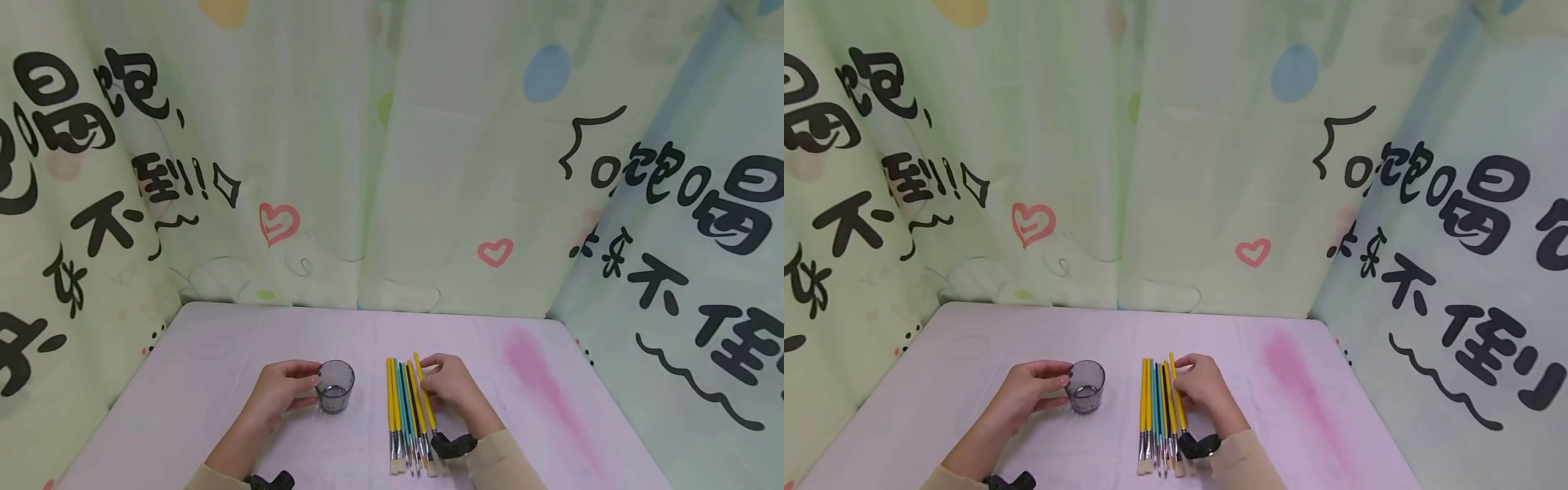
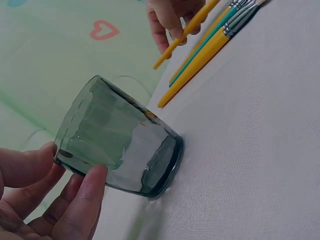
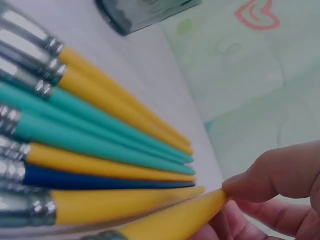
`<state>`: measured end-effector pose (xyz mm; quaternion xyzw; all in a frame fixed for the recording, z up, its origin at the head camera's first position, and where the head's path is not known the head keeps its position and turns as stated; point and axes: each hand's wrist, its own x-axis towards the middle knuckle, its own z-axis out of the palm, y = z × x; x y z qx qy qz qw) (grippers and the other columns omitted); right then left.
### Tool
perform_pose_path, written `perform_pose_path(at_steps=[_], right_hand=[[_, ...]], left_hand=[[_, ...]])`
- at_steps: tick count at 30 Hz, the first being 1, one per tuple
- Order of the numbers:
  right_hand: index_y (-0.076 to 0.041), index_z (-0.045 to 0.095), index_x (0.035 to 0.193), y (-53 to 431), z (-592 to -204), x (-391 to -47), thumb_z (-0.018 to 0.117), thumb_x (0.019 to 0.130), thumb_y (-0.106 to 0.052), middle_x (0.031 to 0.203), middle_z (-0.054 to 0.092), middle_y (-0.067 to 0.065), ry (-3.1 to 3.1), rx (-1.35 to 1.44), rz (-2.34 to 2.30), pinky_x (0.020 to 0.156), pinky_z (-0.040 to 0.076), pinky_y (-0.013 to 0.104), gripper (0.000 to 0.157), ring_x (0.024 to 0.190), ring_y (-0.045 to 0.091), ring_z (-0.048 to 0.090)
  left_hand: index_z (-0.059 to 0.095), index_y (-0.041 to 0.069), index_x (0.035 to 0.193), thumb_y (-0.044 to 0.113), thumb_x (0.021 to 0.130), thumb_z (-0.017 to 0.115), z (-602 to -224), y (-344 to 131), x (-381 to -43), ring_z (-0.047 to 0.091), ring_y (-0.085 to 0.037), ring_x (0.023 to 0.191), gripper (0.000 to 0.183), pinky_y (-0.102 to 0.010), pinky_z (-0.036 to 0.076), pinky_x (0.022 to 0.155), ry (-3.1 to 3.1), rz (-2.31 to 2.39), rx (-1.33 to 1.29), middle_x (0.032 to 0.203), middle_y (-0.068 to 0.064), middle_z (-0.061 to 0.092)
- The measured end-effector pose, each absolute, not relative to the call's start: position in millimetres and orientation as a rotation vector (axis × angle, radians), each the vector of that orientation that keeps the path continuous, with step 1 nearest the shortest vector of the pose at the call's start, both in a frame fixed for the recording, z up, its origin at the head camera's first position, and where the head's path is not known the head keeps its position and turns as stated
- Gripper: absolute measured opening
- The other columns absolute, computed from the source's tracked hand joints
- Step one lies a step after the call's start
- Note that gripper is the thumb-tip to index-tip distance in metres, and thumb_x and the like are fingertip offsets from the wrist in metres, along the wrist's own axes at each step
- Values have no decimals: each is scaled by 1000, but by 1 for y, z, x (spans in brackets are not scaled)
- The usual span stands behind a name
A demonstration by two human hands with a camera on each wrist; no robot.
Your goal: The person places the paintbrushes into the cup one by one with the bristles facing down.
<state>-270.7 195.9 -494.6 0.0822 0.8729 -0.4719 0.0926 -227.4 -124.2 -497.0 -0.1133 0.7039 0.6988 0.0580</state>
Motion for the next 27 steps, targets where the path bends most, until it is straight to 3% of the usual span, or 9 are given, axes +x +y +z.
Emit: perform_pose_path(at_steps=[19, 27], right_hand=[[-10, 68, 136, 161, -440, -261, 75, 94, -2, 98, 64, 11, 2504, 28, -1951, 74, 70, 42, 43, 78, 21, 72], [-11, 69, 136, 142, -425, -256, 75, 94, 1, 99, 64, 10, 2436, -58, -2117, 72, 70, 39, 44, 79, 21, 72]], left_hand=[[75, -4, 126, -2, 95, 77, -496, -124, -227, 74, -19, 95, 32, -42, 70, 79, 2144, 2113, -353, 117, -17, 75], [75, -3, 126, -2, 95, 77, -497, -123, -228, 75, -22, 96, 31, -43, 70, 79, 2144, 2106, -366, 116, -17, 75]])
